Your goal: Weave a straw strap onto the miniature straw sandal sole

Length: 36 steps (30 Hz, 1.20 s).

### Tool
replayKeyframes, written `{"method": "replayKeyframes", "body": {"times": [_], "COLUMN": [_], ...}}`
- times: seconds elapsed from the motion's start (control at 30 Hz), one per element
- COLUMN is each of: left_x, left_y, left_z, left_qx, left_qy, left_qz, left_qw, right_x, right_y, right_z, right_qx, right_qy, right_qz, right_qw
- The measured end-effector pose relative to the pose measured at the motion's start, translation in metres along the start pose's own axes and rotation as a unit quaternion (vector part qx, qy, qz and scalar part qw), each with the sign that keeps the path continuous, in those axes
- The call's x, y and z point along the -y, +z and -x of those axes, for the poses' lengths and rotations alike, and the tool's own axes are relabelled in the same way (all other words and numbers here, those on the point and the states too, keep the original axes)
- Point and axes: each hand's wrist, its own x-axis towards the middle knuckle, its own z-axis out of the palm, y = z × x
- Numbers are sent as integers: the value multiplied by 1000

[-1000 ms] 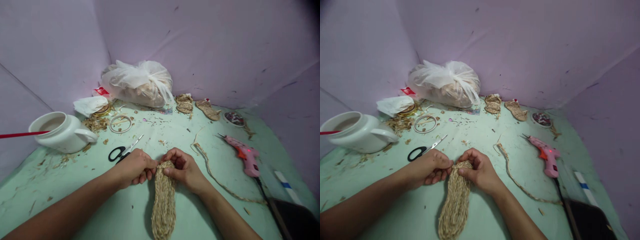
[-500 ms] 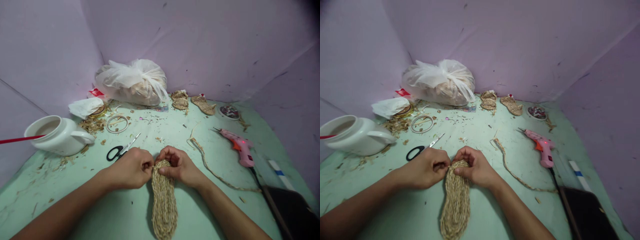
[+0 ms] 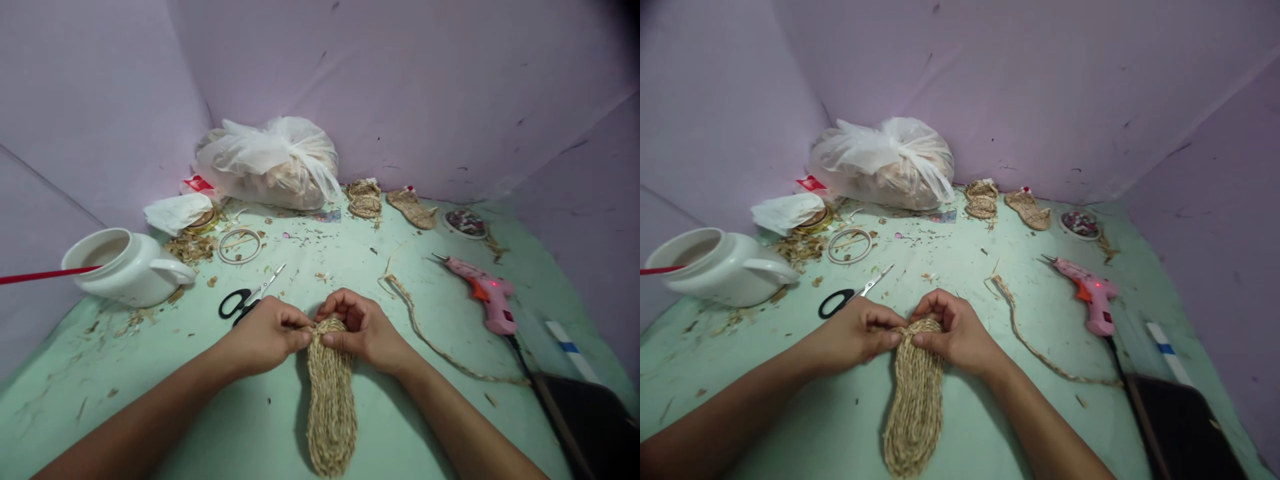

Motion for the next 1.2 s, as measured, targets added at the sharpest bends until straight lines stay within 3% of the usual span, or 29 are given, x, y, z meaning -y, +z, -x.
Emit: {"method": "replayKeyframes", "body": {"times": [0.13, 0.3, 0.4, 0.67, 0.73, 0.8, 0.87, 0.93, 1.0, 1.1, 1.2], "left_x": [1, -2, -3, -1, 3, 7, 10, 10, 7, 3, 3], "left_y": [8, 16, 21, 26, 23, 18, 12, 5, 1, 0, 3], "left_z": [-2, -3, -3, -6, -6, -4, -2, 2, 5, 7, 5], "left_qx": [-35, -18, -21, -49, -36, -34, -65, -104, -120, -89, -67], "left_qy": [-3, -90, -103, -138, -115, -36, 76, 140, 142, 133, 147], "left_qz": [42, 167, 220, 224, 153, 11, -156, -247, -233, -161, -178], "left_qw": [998, 982, 970, 964, 981, 999, 983, 953, 954, 974, 971], "right_x": [2, 6, 8, 8, 7, 7, 7, 7, 6, 5, 4], "right_y": [0, 0, 2, 3, 3, 2, 1, 1, 1, 3, 4], "right_z": [3, 5, 5, 4, 4, 4, 4, 4, 4, 3, 2], "right_qx": [23, 44, 30, -3, 7, 25, 32, 27, 16, 10, 10], "right_qy": [6, 16, 14, -1, 5, 18, 25, 22, 22, 26, 21], "right_qz": [32, 59, 69, 129, 120, 99, 81, 80, 90, 86, 78], "right_qw": [999, 997, 997, 992, 993, 995, 996, 996, 996, 996, 997]}}
